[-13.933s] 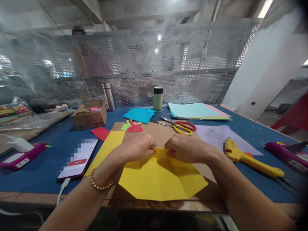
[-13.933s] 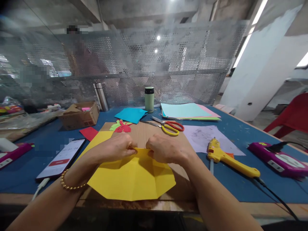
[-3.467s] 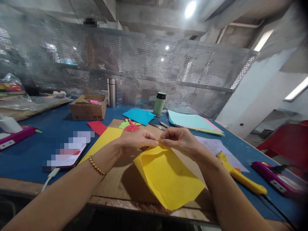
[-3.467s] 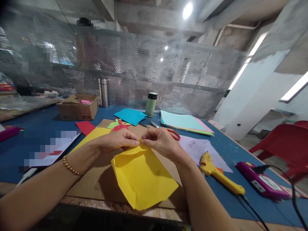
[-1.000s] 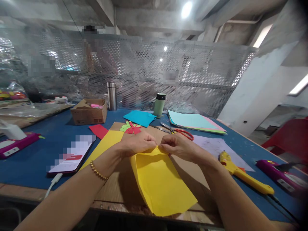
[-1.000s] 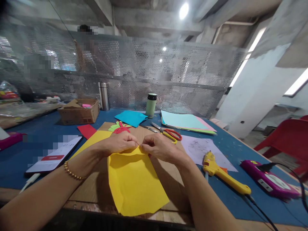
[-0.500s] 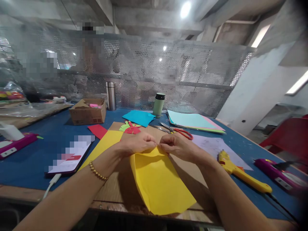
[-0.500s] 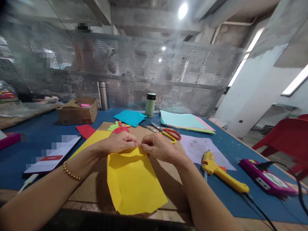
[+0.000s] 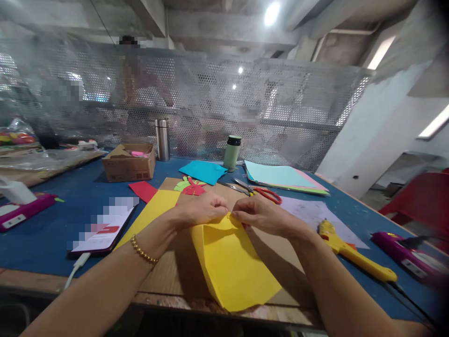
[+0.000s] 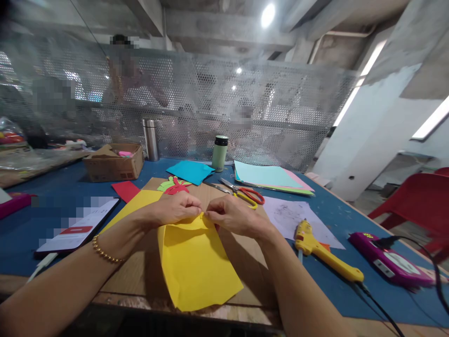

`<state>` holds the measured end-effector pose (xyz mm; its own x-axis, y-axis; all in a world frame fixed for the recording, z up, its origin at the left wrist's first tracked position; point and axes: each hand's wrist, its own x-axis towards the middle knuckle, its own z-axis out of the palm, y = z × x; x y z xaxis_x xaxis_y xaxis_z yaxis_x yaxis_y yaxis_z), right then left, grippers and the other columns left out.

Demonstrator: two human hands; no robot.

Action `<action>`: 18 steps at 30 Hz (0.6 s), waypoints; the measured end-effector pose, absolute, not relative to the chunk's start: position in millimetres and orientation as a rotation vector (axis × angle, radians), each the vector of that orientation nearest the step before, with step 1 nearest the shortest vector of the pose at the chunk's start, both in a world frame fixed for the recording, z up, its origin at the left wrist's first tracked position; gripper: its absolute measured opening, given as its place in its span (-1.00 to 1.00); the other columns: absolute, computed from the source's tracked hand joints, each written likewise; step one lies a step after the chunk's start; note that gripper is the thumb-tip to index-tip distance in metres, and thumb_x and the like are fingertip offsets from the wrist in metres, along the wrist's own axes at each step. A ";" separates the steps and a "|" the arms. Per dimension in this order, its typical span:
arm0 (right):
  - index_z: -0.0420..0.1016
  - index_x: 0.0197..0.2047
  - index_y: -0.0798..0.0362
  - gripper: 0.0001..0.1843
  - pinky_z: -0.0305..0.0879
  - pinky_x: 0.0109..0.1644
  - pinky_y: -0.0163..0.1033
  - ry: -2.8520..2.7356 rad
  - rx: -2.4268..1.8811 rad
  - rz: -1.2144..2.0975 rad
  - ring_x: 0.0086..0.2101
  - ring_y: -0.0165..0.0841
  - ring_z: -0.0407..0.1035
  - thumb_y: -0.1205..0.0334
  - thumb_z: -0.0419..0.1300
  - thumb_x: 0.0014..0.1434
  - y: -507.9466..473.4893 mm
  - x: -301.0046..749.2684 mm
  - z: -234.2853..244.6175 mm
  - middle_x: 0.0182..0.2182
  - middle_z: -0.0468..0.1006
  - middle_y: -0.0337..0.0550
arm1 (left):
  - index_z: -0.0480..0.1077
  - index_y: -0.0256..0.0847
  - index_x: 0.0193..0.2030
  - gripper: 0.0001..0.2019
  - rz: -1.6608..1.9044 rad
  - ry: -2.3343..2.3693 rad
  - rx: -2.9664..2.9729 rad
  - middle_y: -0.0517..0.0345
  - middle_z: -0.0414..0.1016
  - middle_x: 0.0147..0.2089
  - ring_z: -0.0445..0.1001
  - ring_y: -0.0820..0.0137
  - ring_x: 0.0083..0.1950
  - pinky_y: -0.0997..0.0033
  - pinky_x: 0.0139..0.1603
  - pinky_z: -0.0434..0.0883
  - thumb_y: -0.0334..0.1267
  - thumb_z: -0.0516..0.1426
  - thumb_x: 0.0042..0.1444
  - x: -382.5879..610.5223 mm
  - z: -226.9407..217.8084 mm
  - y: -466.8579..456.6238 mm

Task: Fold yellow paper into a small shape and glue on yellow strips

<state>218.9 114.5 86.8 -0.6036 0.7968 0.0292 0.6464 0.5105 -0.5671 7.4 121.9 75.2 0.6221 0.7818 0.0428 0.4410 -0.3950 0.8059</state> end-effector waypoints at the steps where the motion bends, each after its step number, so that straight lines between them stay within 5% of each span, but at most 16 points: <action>1: 0.36 -0.50 0.06 -0.74 0.06 -0.45 -0.34 -2.469 -1.213 0.747 -0.52 -0.46 0.24 0.21 0.10 0.22 113.7 217.9 87.2 -0.57 0.44 -0.27 | 0.14 -0.18 -0.54 -0.80 0.542 0.974 2.040 0.32 0.04 -0.54 0.04 0.50 -0.49 0.46 -0.50 -0.03 -0.20 0.03 0.02 7.8 75.6 121.0; 10: 0.30 -0.55 0.06 -0.78 -0.04 -0.47 -0.30 -2.495 -1.249 0.613 -0.55 -0.48 0.12 0.28 0.10 0.12 110.0 212.1 91.9 -0.61 0.30 -0.33 | 0.34 -0.20 -0.46 -0.85 0.494 0.939 1.934 0.31 0.16 -0.50 0.12 0.49 -0.45 0.47 -0.47 0.01 -0.17 0.11 -0.01 7.5 72.3 120.5; 18: 0.33 -0.53 0.05 -0.77 0.02 -0.45 -0.31 -2.515 -1.208 0.618 -0.54 -0.46 0.20 0.27 0.08 0.16 111.9 213.8 88.7 -0.59 0.39 -0.30 | 0.32 -0.22 -0.50 -0.79 0.510 0.835 1.793 0.34 0.15 -0.53 0.09 0.52 -0.48 0.47 -0.46 -0.01 -0.12 0.17 -0.05 9.2 66.9 125.6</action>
<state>213.8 111.9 88.7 -0.6094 0.7900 0.0674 0.6687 0.5578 -0.4916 9.2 125.6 66.9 0.6661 0.7444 -0.0457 0.2996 -0.2110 0.9305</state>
